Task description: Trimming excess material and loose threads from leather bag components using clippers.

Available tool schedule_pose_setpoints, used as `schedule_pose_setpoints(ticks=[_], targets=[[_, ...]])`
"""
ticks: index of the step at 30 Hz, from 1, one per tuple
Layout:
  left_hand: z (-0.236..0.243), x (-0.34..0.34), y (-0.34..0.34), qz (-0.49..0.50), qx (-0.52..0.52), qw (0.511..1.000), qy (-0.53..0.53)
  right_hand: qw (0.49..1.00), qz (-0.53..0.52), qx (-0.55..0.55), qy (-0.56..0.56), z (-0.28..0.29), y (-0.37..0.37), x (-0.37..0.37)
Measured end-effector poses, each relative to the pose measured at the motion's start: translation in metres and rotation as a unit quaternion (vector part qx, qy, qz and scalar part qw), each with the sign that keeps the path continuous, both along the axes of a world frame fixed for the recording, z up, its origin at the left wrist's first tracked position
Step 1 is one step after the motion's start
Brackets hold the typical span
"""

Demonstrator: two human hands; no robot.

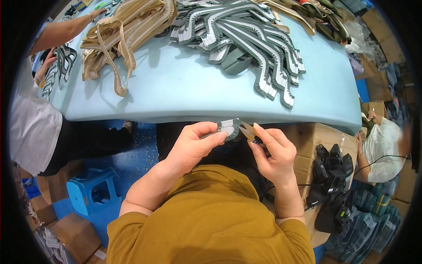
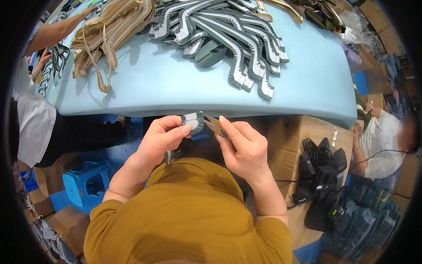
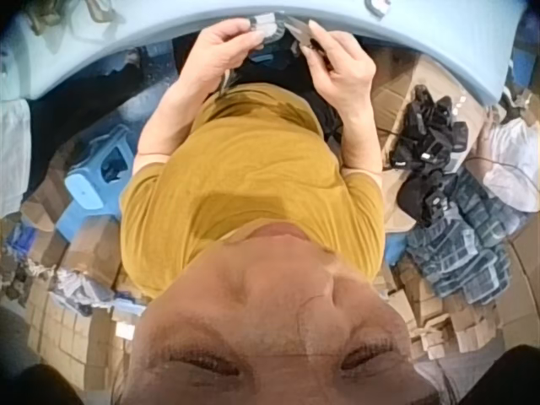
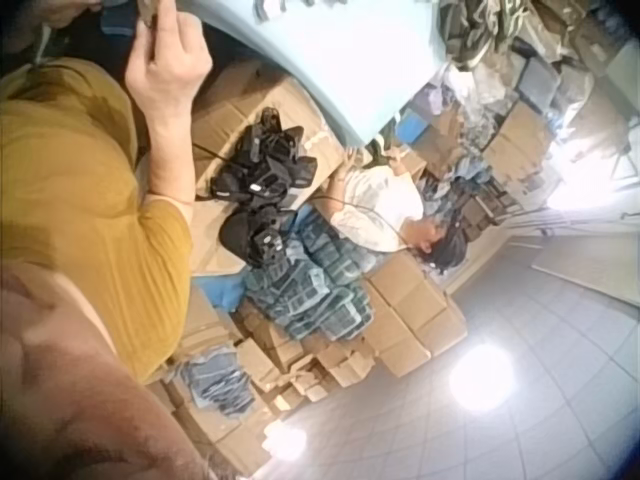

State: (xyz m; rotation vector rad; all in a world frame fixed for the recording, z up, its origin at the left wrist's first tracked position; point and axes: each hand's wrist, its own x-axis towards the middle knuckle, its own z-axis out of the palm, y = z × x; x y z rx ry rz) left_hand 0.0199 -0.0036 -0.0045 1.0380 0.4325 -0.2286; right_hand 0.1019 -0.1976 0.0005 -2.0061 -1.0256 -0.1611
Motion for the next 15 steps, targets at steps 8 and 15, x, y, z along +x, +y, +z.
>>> schedule_pose_setpoints(ticks=[8,15], targets=[[-0.006,0.002,0.002,-0.021,-0.08,0.996,0.024,0.989,0.009,0.033,0.144,-0.004,-0.001,-0.004],[0.001,0.003,0.0,0.011,-0.034,0.999,0.012,0.993,-0.001,0.059,0.1,-0.008,-0.001,0.002]])
